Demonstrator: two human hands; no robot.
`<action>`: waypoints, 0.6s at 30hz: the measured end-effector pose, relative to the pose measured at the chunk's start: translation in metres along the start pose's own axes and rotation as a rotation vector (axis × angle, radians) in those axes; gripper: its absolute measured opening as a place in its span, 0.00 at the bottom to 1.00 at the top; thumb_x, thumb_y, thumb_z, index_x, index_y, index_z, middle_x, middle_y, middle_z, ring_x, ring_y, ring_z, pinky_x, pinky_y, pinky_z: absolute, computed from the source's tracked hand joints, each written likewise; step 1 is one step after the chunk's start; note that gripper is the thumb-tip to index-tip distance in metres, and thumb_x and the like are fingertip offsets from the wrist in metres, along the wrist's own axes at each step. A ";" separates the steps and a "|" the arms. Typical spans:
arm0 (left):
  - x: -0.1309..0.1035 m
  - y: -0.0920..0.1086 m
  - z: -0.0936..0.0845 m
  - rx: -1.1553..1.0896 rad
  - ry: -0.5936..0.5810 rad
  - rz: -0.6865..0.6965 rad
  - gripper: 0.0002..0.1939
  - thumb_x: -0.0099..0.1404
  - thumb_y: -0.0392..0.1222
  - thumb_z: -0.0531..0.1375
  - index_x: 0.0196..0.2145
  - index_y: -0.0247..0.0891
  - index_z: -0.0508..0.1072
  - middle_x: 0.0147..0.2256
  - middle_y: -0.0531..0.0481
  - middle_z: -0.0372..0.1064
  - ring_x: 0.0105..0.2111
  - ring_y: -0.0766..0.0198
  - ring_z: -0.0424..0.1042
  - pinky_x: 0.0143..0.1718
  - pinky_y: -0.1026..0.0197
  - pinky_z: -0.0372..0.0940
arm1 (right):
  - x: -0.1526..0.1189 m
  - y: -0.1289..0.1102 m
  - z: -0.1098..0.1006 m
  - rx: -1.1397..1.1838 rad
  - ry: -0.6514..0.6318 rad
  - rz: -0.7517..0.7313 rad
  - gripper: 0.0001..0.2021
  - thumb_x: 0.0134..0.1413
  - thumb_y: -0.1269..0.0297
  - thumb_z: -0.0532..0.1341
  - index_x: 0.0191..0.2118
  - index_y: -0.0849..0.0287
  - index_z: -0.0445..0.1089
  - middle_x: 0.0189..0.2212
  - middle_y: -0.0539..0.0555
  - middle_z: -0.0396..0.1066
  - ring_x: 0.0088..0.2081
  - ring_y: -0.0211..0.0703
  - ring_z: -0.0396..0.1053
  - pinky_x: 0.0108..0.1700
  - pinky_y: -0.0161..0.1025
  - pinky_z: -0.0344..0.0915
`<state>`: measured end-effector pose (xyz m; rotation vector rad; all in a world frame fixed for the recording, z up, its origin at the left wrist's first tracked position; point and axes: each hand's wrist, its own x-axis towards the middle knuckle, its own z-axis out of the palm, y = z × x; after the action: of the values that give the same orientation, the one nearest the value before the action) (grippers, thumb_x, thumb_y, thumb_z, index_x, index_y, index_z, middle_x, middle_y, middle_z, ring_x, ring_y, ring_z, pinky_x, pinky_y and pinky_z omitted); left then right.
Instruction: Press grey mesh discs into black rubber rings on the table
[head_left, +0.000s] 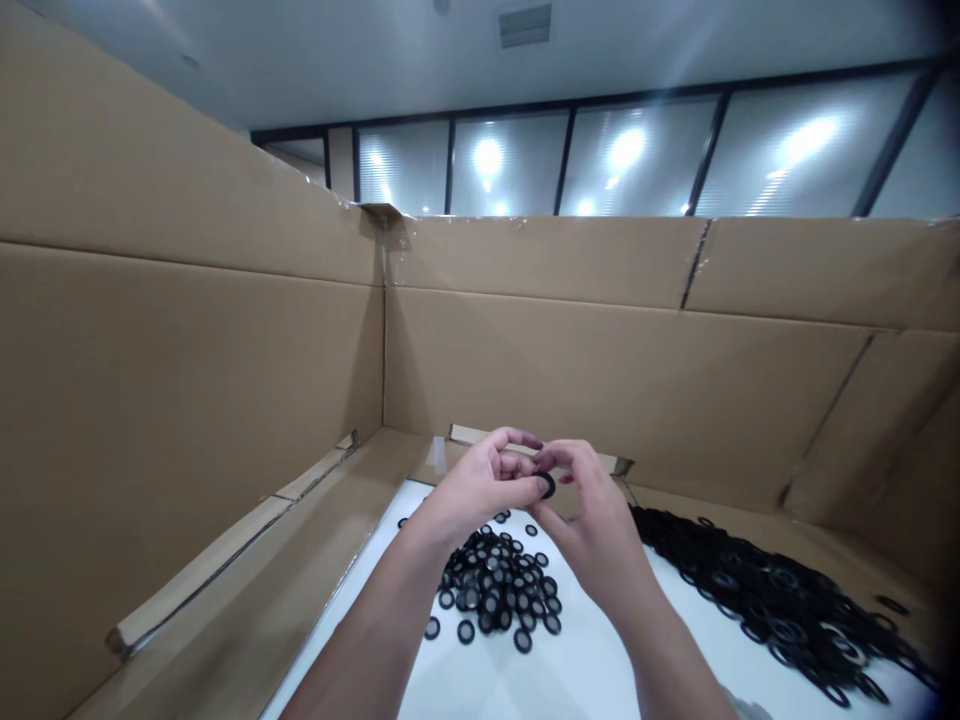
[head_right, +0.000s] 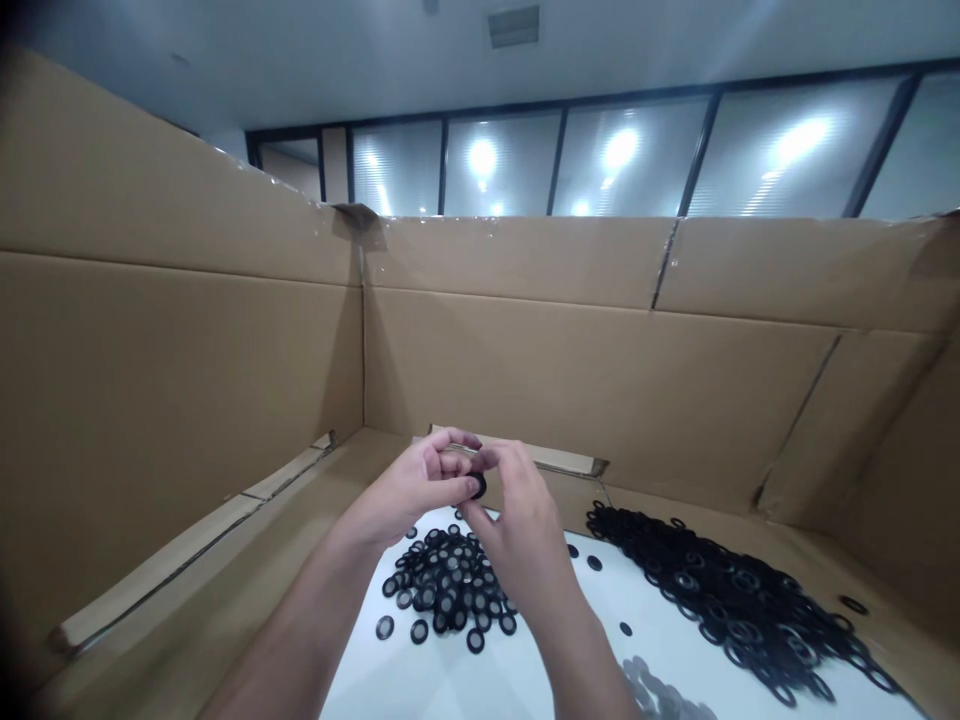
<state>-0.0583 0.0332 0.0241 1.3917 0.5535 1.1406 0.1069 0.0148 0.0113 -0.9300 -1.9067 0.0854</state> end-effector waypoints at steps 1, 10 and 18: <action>0.000 0.000 0.000 0.002 -0.001 -0.001 0.24 0.55 0.39 0.71 0.47 0.35 0.68 0.31 0.51 0.71 0.33 0.64 0.70 0.38 0.60 0.63 | 0.000 0.003 0.004 0.001 0.029 0.025 0.14 0.59 0.65 0.63 0.48 0.52 0.61 0.45 0.56 0.68 0.47 0.51 0.69 0.46 0.49 0.68; 0.002 -0.005 -0.011 0.450 0.102 0.075 0.14 0.62 0.39 0.63 0.46 0.39 0.69 0.35 0.51 0.69 0.36 0.64 0.69 0.38 0.62 0.62 | 0.002 0.032 -0.043 0.042 0.263 0.178 0.26 0.55 0.51 0.67 0.55 0.54 0.60 0.51 0.60 0.68 0.49 0.53 0.70 0.47 0.51 0.68; 0.004 -0.016 -0.029 0.801 0.061 0.021 0.07 0.63 0.40 0.60 0.39 0.39 0.74 0.39 0.46 0.74 0.40 0.56 0.73 0.40 0.58 0.65 | -0.010 0.218 -0.101 -0.321 0.307 0.457 0.14 0.56 0.53 0.60 0.42 0.58 0.70 0.42 0.63 0.74 0.39 0.52 0.73 0.41 0.48 0.69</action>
<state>-0.0771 0.0532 0.0047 2.0400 1.1188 1.0150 0.3126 0.1299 -0.0364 -1.4948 -1.4199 -0.0923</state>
